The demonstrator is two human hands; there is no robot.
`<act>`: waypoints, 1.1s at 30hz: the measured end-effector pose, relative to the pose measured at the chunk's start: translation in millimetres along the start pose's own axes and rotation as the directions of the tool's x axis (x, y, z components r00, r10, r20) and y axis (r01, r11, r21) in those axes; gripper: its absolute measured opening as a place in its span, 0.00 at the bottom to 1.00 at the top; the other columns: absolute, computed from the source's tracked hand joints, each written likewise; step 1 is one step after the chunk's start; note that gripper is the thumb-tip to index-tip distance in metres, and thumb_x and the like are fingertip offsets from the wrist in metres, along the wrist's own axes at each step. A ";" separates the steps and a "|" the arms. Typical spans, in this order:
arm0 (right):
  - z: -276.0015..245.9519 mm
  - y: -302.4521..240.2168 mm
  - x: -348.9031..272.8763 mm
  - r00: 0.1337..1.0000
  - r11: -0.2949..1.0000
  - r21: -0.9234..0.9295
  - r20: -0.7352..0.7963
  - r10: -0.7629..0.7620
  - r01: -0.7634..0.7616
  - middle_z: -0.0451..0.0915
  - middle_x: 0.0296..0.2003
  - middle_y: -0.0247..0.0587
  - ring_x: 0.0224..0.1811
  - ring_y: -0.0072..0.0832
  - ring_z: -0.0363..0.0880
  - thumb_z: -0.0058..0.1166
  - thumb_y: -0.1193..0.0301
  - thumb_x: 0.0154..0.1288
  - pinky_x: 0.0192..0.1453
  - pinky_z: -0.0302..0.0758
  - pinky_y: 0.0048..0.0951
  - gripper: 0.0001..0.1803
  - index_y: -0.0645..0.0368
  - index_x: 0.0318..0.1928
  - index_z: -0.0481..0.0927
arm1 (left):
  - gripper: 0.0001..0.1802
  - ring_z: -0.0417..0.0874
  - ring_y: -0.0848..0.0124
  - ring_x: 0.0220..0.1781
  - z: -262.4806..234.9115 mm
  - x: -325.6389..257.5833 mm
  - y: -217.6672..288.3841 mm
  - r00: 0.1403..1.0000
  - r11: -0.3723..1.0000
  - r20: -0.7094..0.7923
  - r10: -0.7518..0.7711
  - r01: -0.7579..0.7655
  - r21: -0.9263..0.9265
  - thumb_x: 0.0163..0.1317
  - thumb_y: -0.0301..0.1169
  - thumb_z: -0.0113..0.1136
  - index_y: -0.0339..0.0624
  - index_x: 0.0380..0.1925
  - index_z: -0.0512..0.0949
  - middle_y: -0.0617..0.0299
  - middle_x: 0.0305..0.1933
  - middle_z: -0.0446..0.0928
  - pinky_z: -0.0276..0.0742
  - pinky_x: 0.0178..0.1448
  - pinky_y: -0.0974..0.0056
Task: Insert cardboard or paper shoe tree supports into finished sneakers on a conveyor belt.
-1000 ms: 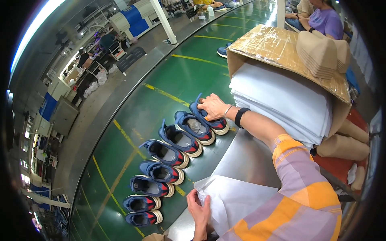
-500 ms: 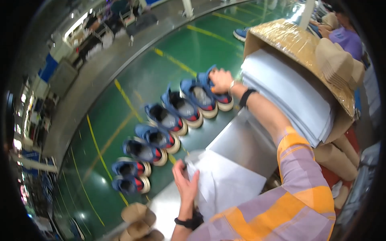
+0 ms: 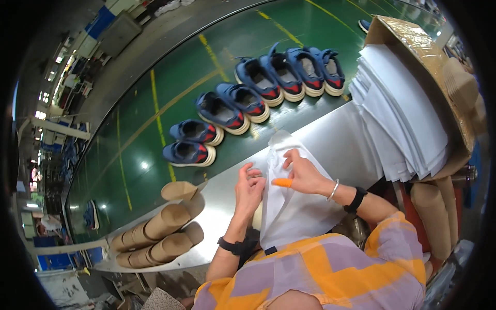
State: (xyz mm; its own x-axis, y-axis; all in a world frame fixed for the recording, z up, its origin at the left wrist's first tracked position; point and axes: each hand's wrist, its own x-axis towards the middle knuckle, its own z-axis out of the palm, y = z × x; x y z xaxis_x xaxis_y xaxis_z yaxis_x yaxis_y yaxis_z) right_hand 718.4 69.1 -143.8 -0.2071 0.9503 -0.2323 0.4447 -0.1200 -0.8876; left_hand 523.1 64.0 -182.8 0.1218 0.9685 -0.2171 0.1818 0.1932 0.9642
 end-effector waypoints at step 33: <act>68.5 -126.8 32.1 0.534 0.501 -0.366 -0.013 -0.845 0.784 0.66 0.59 0.49 0.60 0.47 0.66 0.70 0.70 0.41 0.63 0.65 0.39 0.49 0.55 0.65 0.58 | 0.25 0.74 0.70 0.51 -84.7 -24.9 84.1 0.972 0.874 -0.006 0.236 -0.215 -0.435 0.72 0.45 0.39 0.33 0.50 0.72 0.59 0.53 0.72 0.66 0.58 0.64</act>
State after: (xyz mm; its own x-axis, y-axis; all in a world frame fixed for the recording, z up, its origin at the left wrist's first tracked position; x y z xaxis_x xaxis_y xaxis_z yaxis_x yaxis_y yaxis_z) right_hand 595.6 95.2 -66.0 -0.4757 0.6128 0.6311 0.3792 0.7902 -0.4815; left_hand 452.8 69.5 -83.4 0.1553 0.9877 0.0174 -0.2916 0.0290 0.9561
